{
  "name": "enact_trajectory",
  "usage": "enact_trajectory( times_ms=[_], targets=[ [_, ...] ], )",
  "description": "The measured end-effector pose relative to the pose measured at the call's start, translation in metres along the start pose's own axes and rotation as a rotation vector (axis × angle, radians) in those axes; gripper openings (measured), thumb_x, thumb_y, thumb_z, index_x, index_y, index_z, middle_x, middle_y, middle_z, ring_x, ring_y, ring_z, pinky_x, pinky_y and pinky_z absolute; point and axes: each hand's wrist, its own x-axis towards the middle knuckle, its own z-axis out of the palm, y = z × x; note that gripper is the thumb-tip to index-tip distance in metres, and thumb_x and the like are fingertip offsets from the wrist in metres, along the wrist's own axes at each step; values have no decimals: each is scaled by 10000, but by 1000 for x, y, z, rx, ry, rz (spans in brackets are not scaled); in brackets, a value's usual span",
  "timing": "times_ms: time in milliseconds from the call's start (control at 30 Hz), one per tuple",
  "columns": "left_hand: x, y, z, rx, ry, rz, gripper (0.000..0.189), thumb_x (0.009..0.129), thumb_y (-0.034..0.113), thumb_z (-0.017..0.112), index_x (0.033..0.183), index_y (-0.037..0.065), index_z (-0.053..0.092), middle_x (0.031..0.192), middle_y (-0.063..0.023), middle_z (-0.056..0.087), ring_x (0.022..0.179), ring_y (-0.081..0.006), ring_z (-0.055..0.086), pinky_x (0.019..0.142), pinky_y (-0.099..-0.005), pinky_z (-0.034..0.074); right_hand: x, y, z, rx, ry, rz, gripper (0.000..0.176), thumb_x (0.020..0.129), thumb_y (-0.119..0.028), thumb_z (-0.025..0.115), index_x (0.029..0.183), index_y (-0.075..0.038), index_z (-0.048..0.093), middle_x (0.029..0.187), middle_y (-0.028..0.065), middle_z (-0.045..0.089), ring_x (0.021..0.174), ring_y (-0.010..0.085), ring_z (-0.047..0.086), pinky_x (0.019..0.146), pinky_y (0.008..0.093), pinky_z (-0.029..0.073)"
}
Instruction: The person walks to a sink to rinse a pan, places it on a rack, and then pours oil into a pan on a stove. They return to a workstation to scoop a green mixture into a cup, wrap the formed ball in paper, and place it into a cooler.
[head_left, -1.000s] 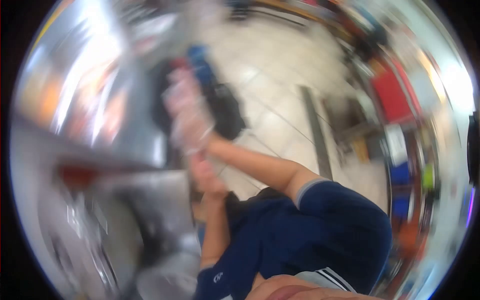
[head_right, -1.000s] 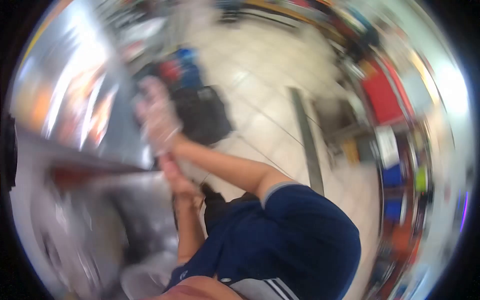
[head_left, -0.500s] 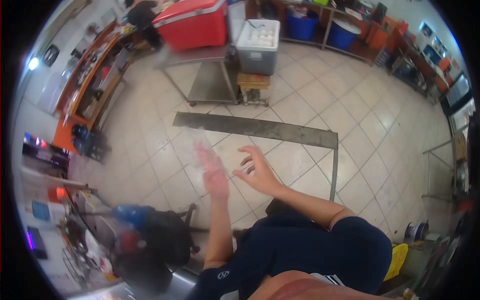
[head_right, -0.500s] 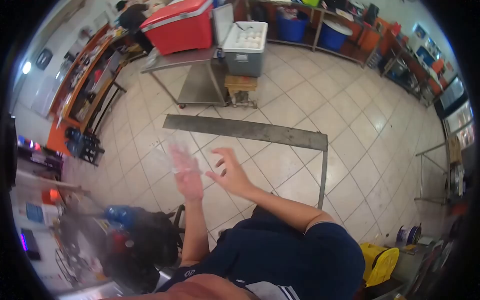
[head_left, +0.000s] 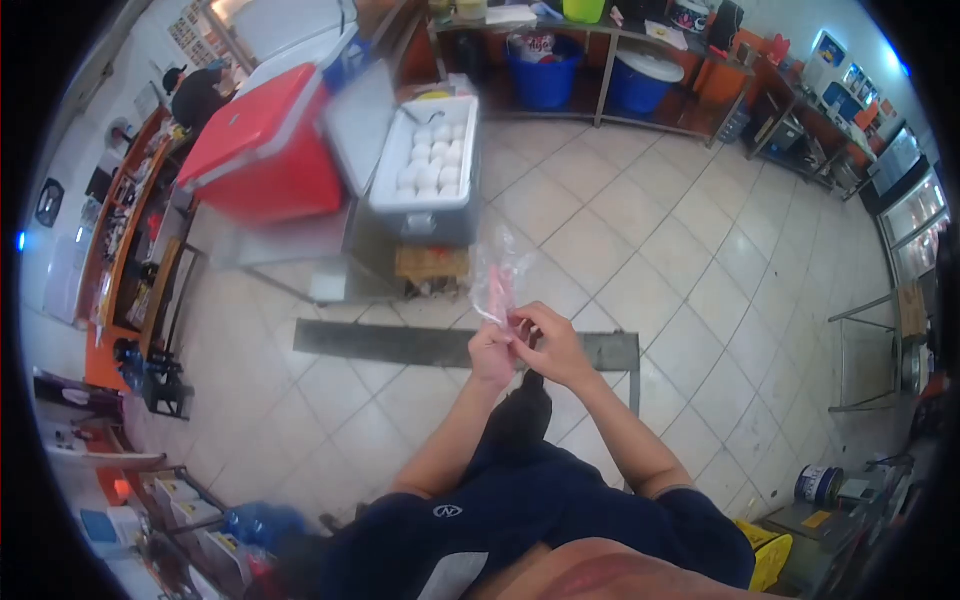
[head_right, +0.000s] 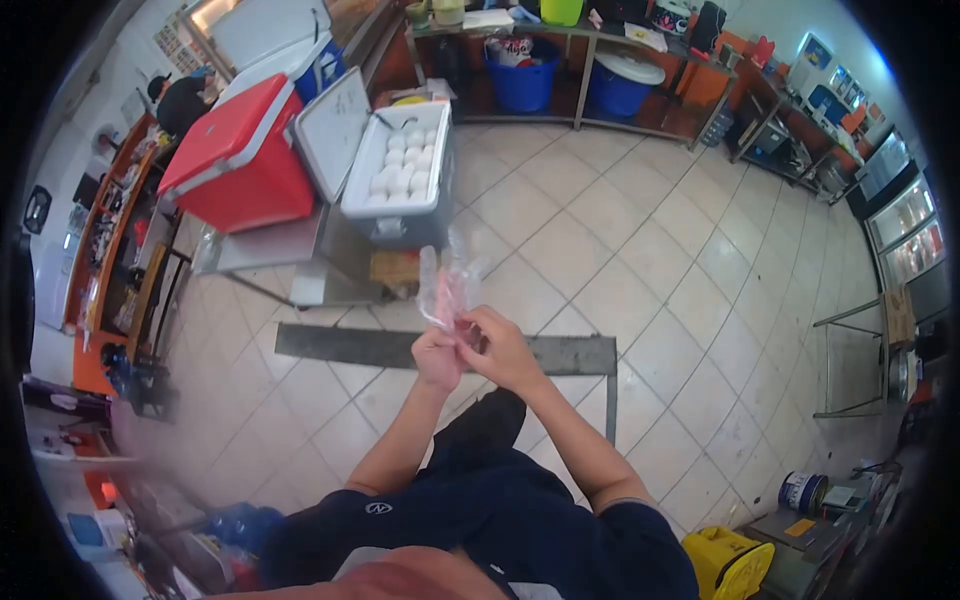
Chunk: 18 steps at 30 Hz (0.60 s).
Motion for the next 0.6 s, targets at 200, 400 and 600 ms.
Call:
enact_trajectory(
  times_ms=[200, 400, 600],
  targets=[
    [184, -28, 99, -324, -237, -273, 710, 614, 81, 474, 1322, 29, 445, 1203, -144, 561, 1062, -277, 542, 964, -434, 409, 111, 58, -115, -239, 403, 63, 176, 807, 25, 610, 982, 17, 627, 844, 94, 625, 690, 163, 599, 571, 234, 471],
    [366, -76, 137, 1, -140, -338, 529, 974, 329, 345, 1431, 62, 327, 1354, -118, 464, 1190, -253, 470, 1015, -392, 374, 244, 118, -187, -152, 569, 174, 126, 802, 71, 569, 909, 26, 616, 803, 113, 618, 641, 175, 592, 588, 265, 463],
    [577, -57, 146, -209, -199, -566, 731, 953, 611, 259, 1426, 58, 326, 1379, -115, 453, 1191, -267, 484, 1000, -402, 395, 428, 200, -235, -294, 301, 15, 102, 794, 74, 561, 877, 31, 602, 778, 123, 584, 644, 215, 584, 586, 288, 451]
  ],
)
